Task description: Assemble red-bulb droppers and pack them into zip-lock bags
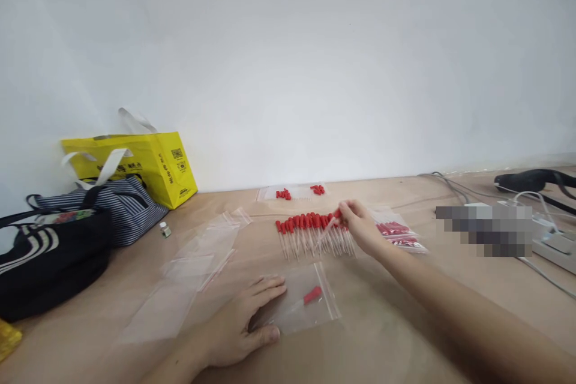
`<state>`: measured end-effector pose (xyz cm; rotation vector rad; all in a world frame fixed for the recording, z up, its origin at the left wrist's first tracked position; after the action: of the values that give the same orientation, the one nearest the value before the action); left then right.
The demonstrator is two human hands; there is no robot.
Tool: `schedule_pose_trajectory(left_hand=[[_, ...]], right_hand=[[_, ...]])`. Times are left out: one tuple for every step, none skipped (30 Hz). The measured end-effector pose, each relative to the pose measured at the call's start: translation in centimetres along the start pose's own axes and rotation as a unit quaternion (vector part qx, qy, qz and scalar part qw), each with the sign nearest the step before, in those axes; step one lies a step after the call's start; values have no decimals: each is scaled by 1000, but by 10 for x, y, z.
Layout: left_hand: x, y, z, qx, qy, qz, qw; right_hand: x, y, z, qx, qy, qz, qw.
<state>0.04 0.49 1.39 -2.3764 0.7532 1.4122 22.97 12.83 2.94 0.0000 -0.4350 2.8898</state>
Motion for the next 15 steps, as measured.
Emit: schedule_pose_trajectory(left_hand=[[1, -1, 0, -1, -2, 0, 1000], [1, -1, 1, -1, -2, -2, 1000], [1, -2, 1, 0, 0, -6, 1000], [1, -2, 2, 0, 3, -10, 1000], [1, -3, 2, 1, 6, -14, 1000], [1, -3, 2, 2, 10, -17, 1000], [1, -3, 2, 0, 12, -18, 1000], [1, -3, 3, -3, 13, -18, 1000], [1, -4, 2, -7, 12, -16, 1000], [1, -4, 2, -11, 10, -14, 1000], [1, -4, 2, -14, 7, -11, 1000], [1, -5, 1, -14, 3, -8, 1000], [1, -6, -1, -10, 1, -8, 1000], [1, -8, -3, -2, -1, -10, 1000], [1, -10, -5, 10, 0, -15, 1000]], right_hand=[[-15, 9, -7, 19, -42, -15, 999], [-26, 18, -15, 42, -61, -21, 997], [-35, 27, -22, 62, -71, -31, 995], [-42, 34, -28, 77, -76, -42, 993], [-45, 41, -33, 88, -78, -48, 992], [-47, 46, -36, 95, -80, -51, 991], [-47, 50, -38, 100, -82, -50, 990], [-45, 54, -39, 103, -85, -47, 990], [-42, 56, -39, 105, -88, -44, 990], [-40, 58, -39, 108, -91, -42, 989], [-37, 60, -39, 112, -98, -41, 988], [-35, 63, -39, 118, -107, -40, 986], [-33, 65, -39, 128, -120, -38, 984], [-31, 68, -39, 140, -135, -32, 980], [-28, 71, -40, 155, -148, -24, 976]])
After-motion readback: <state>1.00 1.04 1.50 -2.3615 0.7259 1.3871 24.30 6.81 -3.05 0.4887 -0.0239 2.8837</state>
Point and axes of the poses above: each hand's wrist, its own y-axis away from the middle knuckle, its own x-axis out of the palm, z = x × y, the point moved 7 cm from there along -y, towards the middle knuckle, and after that the axes turned 6 degrees about -z, right-handed, at the moved point
